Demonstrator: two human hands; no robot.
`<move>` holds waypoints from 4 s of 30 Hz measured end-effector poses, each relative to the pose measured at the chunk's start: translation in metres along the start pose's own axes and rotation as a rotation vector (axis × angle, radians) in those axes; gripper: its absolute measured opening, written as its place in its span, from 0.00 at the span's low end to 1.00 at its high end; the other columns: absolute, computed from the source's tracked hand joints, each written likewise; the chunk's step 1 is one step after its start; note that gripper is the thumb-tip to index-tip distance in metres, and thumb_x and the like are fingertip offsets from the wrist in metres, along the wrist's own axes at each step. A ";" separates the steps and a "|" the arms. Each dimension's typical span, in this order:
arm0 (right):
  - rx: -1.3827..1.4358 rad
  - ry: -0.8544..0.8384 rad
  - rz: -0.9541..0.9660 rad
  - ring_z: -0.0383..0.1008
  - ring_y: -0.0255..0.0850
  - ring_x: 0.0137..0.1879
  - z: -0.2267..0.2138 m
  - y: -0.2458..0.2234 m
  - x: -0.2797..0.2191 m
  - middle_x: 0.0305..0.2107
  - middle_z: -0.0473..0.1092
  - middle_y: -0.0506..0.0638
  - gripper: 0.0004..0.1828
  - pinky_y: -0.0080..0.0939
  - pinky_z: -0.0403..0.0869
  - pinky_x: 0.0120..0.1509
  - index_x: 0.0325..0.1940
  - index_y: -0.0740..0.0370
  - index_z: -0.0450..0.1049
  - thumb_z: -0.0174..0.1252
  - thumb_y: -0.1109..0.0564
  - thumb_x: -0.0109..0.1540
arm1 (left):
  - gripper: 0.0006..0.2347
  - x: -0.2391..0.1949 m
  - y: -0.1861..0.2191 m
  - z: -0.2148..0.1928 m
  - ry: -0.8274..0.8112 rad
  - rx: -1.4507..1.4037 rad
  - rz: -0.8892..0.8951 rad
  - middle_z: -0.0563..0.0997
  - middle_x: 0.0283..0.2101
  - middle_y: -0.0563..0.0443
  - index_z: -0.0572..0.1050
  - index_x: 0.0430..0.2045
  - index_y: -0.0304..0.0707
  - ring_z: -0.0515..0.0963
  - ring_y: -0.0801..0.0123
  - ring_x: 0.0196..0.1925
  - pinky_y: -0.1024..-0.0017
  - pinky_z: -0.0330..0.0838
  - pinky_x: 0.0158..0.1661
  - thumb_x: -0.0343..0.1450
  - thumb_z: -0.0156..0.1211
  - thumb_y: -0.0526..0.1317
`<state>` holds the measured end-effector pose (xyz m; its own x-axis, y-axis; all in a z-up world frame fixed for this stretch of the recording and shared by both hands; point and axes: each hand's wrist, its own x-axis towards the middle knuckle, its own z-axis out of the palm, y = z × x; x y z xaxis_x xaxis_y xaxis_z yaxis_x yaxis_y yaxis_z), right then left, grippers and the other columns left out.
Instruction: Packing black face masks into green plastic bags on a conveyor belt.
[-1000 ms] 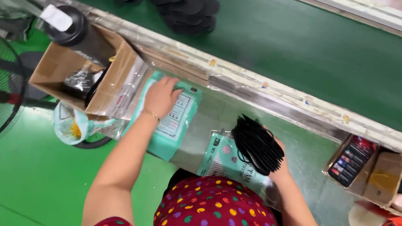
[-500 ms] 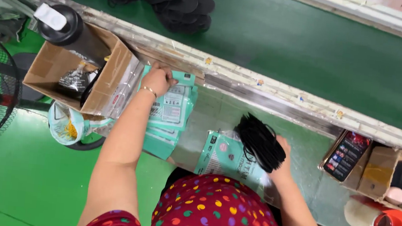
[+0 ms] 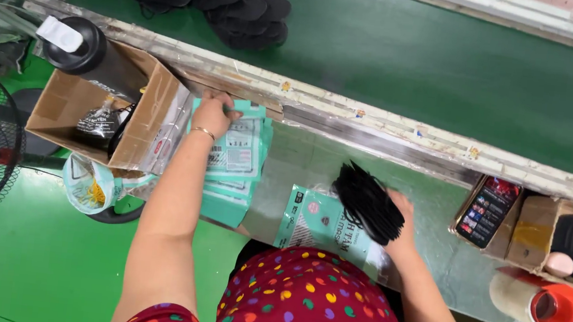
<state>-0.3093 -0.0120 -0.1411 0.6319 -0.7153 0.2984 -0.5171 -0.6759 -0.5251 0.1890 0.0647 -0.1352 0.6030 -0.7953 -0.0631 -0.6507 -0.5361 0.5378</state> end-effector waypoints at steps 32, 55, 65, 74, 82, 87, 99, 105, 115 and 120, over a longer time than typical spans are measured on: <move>0.711 -0.147 0.561 0.73 0.35 0.44 0.006 -0.057 0.024 0.40 0.75 0.46 0.14 0.38 0.75 0.49 0.52 0.61 0.77 0.67 0.57 0.62 | 0.11 -0.132 0.189 -0.003 -0.238 -0.042 1.351 0.74 0.46 0.53 0.74 0.40 0.42 0.75 0.63 0.49 0.65 0.70 0.54 0.64 0.62 0.36; 0.421 -0.499 0.408 0.79 0.42 0.39 -0.034 -0.076 0.047 0.34 0.79 0.53 0.15 0.42 0.76 0.46 0.44 0.63 0.79 0.70 0.52 0.58 | 0.04 -0.126 0.233 0.011 0.086 -0.178 1.067 0.81 0.39 0.52 0.78 0.33 0.42 0.78 0.57 0.47 0.54 0.60 0.59 0.69 0.61 0.40; 0.852 -0.181 0.397 0.72 0.32 0.42 -0.047 -0.078 0.053 0.40 0.70 0.49 0.12 0.36 0.72 0.45 0.46 0.59 0.74 0.64 0.57 0.60 | 0.04 -0.136 0.244 -0.016 -0.288 -0.307 0.961 0.80 0.35 0.53 0.78 0.29 0.42 0.78 0.59 0.39 0.62 0.65 0.46 0.68 0.64 0.41; 0.429 -0.185 0.141 0.73 0.51 0.36 -0.054 -0.065 0.053 0.29 0.70 0.55 0.08 0.47 0.71 0.40 0.37 0.63 0.74 0.65 0.56 0.61 | 0.03 -0.137 0.247 -0.026 -0.150 -0.368 0.912 0.80 0.32 0.54 0.78 0.25 0.42 0.78 0.60 0.37 0.62 0.65 0.46 0.67 0.65 0.38; 0.381 -0.026 0.276 0.73 0.54 0.39 -0.104 0.028 0.017 0.31 0.70 0.57 0.11 0.50 0.72 0.43 0.36 0.64 0.73 0.64 0.53 0.62 | 0.09 -0.125 0.246 -0.034 -0.120 -0.507 0.778 0.82 0.49 0.46 0.80 0.42 0.37 0.81 0.55 0.50 0.63 0.72 0.52 0.69 0.63 0.35; 0.804 1.075 0.640 0.74 0.39 0.49 -0.186 0.130 -0.006 0.48 0.71 0.48 0.21 0.38 0.72 0.54 0.66 0.58 0.67 0.51 0.47 0.73 | 0.17 -0.111 0.223 -0.034 -0.024 -0.463 0.620 0.77 0.61 0.40 0.75 0.54 0.34 0.77 0.50 0.59 0.61 0.69 0.59 0.70 0.63 0.38; 0.899 -0.221 0.580 0.78 0.36 0.47 0.002 -0.025 0.000 0.39 0.79 0.49 0.15 0.37 0.76 0.54 0.55 0.62 0.78 0.57 0.56 0.66 | 0.50 0.044 0.267 0.007 0.196 0.159 0.527 0.55 0.69 0.16 0.54 0.65 0.27 0.51 0.22 0.71 0.39 0.47 0.63 0.54 0.77 0.58; 0.398 0.037 0.205 0.78 0.41 0.52 -0.035 -0.039 0.029 0.50 0.78 0.55 0.17 0.39 0.76 0.58 0.55 0.60 0.78 0.64 0.58 0.62 | 0.15 0.111 0.220 0.072 0.055 0.333 0.553 0.83 0.49 0.49 0.76 0.53 0.49 0.81 0.55 0.54 0.60 0.74 0.53 0.72 0.65 0.39; 0.646 0.096 0.271 0.72 0.49 0.69 -0.020 -0.021 0.051 0.63 0.70 0.56 0.44 0.50 0.72 0.75 0.72 0.56 0.64 0.75 0.63 0.55 | 0.39 -0.095 0.208 -0.004 -0.090 -0.635 1.050 0.72 0.68 0.47 0.63 0.68 0.41 0.71 0.52 0.70 0.53 0.59 0.73 0.61 0.78 0.43; 0.950 -0.028 0.150 0.61 0.44 0.71 0.005 -0.039 0.054 0.65 0.58 0.54 0.74 0.45 0.62 0.73 0.78 0.53 0.26 0.78 0.62 0.47 | 0.55 -0.122 0.183 0.044 -0.350 -0.682 0.833 0.56 0.71 0.36 0.48 0.72 0.37 0.57 0.43 0.74 0.55 0.51 0.71 0.53 0.82 0.50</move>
<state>-0.2523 -0.0235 -0.1084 0.6175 -0.7696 0.1629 0.0822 -0.1428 -0.9863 -0.0241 0.0515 -0.0664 -0.1329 -0.9254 0.3550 -0.3372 0.3791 0.8617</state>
